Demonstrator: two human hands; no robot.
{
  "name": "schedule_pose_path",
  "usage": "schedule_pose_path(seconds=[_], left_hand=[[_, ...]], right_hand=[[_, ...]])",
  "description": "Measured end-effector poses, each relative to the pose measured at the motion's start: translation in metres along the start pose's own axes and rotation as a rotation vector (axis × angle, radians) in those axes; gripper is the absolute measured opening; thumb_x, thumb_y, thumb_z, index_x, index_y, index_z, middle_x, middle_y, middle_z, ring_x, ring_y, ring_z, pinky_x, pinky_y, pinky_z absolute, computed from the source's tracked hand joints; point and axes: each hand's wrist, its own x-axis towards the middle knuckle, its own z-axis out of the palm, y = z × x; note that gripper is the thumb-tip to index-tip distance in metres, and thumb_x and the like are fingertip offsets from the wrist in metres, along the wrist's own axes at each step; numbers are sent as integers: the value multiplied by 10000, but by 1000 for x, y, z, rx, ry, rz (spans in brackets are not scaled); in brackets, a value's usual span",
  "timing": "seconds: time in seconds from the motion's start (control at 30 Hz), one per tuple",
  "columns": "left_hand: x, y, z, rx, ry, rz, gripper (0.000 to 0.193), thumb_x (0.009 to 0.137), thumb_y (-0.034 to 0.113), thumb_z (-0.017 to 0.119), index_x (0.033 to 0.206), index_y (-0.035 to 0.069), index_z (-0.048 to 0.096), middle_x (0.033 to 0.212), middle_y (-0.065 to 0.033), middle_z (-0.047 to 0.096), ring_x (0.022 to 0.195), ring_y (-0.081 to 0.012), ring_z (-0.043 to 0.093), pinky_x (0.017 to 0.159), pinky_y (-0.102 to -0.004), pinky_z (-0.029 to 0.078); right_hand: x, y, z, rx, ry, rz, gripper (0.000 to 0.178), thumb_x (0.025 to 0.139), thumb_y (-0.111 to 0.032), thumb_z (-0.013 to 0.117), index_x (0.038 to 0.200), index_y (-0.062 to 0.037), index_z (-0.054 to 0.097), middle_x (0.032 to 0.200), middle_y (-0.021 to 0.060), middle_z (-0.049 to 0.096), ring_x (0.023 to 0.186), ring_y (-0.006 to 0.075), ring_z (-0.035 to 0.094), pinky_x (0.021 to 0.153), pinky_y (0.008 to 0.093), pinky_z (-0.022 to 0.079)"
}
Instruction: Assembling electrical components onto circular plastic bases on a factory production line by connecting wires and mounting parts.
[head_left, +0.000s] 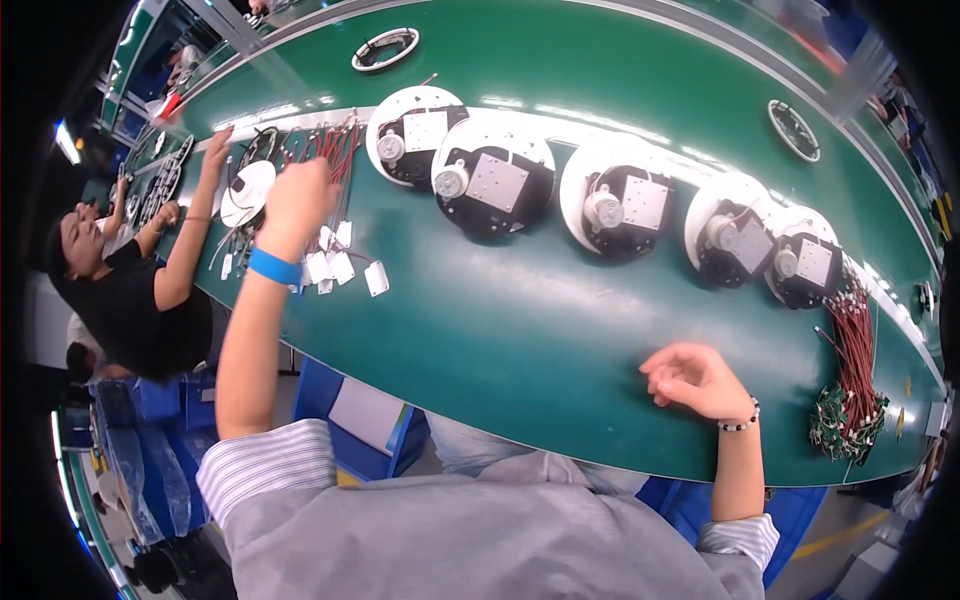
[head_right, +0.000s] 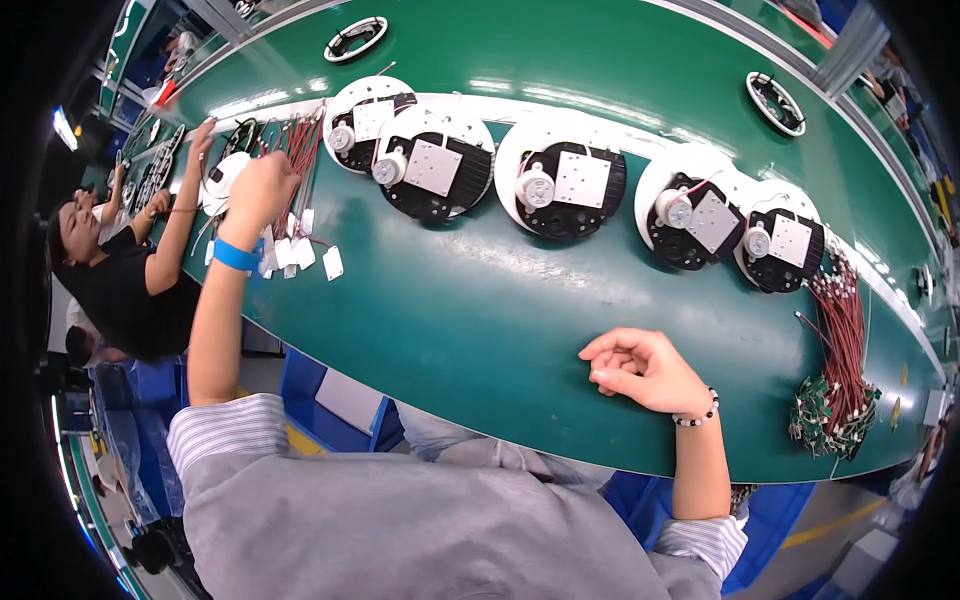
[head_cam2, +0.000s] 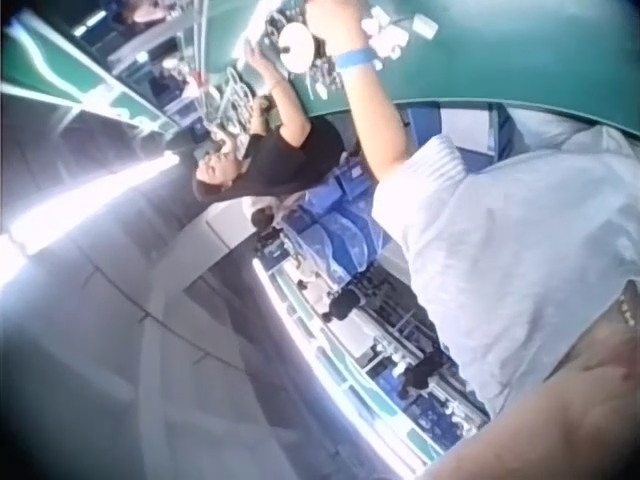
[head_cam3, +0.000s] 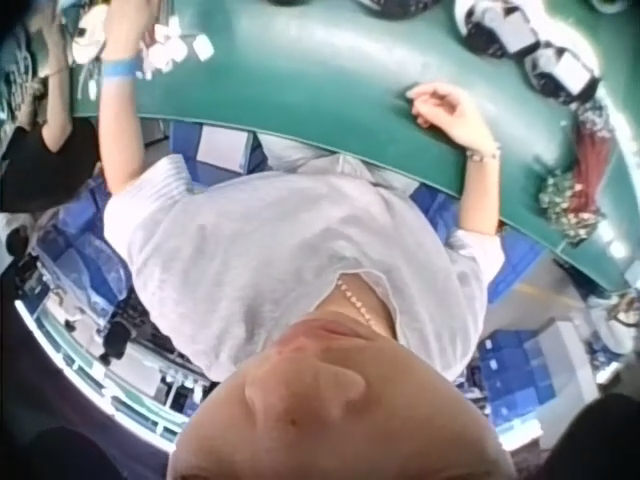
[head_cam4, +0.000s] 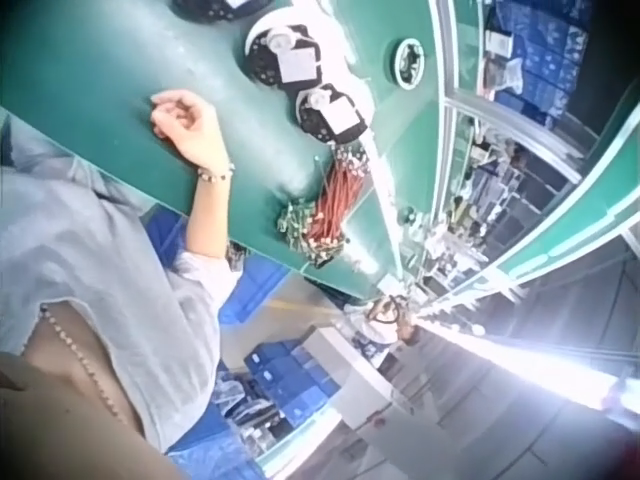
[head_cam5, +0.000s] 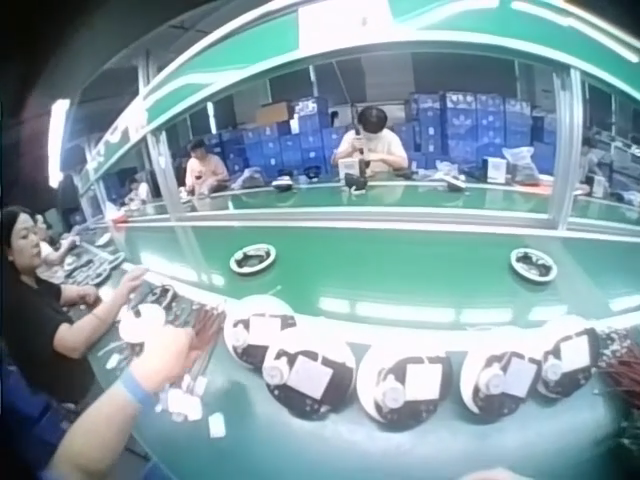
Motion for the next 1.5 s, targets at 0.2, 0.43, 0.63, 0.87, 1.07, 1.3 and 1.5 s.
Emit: schedule_pose_path(seconds=[0.2, 0.43, 0.63, 0.87, 1.07, 1.3, 1.5], left_hand=[[-29, -12, 23, 139, -199, -327, 313, 670, 336, 619, 745, 34, 592, 774, -169, 595, 722, -308, 586, 642, -376, 473], [-35, -53, 51, -521, -286, -370, 241, 707, 221, 603, 638, -6, 558, 578, -118, 575, 535, -215, 582, 507, -315, 457], [-48, -53, 31, -755, -195, -421, 209, 728, 168, 589, 635, -13, 538, 526, -52, 546, 433, -95, 499, 434, -224, 412], [-53, -28, -2, -1023, 229, -218, 144, 829, 146, 483, 791, 12, 519, 716, -56, 588, 592, -90, 537, 512, -188, 403], [-61, -3, -30, -1322, 353, -194, 223, 865, 154, 420, 994, -28, 428, 979, -166, 549, 846, -229, 579, 708, -282, 475], [-68, 79, -73, -1629, 118, 253, 494, 852, 147, 445, 1285, 48, 230, 673, -11, 479, 518, -55, 398, 504, -153, 341], [-77, 135, -85, -1662, -2, 715, 262, 828, 191, 496, 964, -22, 426, 579, -34, 481, 461, -93, 422, 459, -180, 357]], right_hand=[[2, 3, 0, 62, -106, 34, 258, 752, -122, 596, 942, 38, 527, 752, 76, 553, 671, 123, 534, 607, 239, 462], [2, 3, 2, 118, -140, 15, 257, 753, -120, 597, 940, 42, 526, 745, 89, 556, 672, 133, 537, 605, 247, 463], [5, 3, 2, 145, -135, 0, 257, 748, -116, 602, 936, 43, 527, 740, 96, 556, 670, 140, 538, 599, 254, 463], [1, 0, 4, 137, -111, -14, 213, 759, -71, 575, 938, 35, 530, 746, 73, 557, 670, 114, 534, 602, 233, 459], [-18, -7, -11, 387, -125, -173, 304, 757, -175, 581, 937, 62, 523, 730, 105, 560, 638, 151, 544, 579, 262, 447], [-105, -14, -62, -266, 640, -302, 156, 730, -89, 608, 869, -20, 588, 749, 31, 599, 625, 69, 543, 518, 213, 448], [-158, -17, -103, -1343, 1546, 184, 162, 642, -166, 630, 777, -77, 614, 709, 83, 574, 693, 261, 559, 645, 343, 452]])
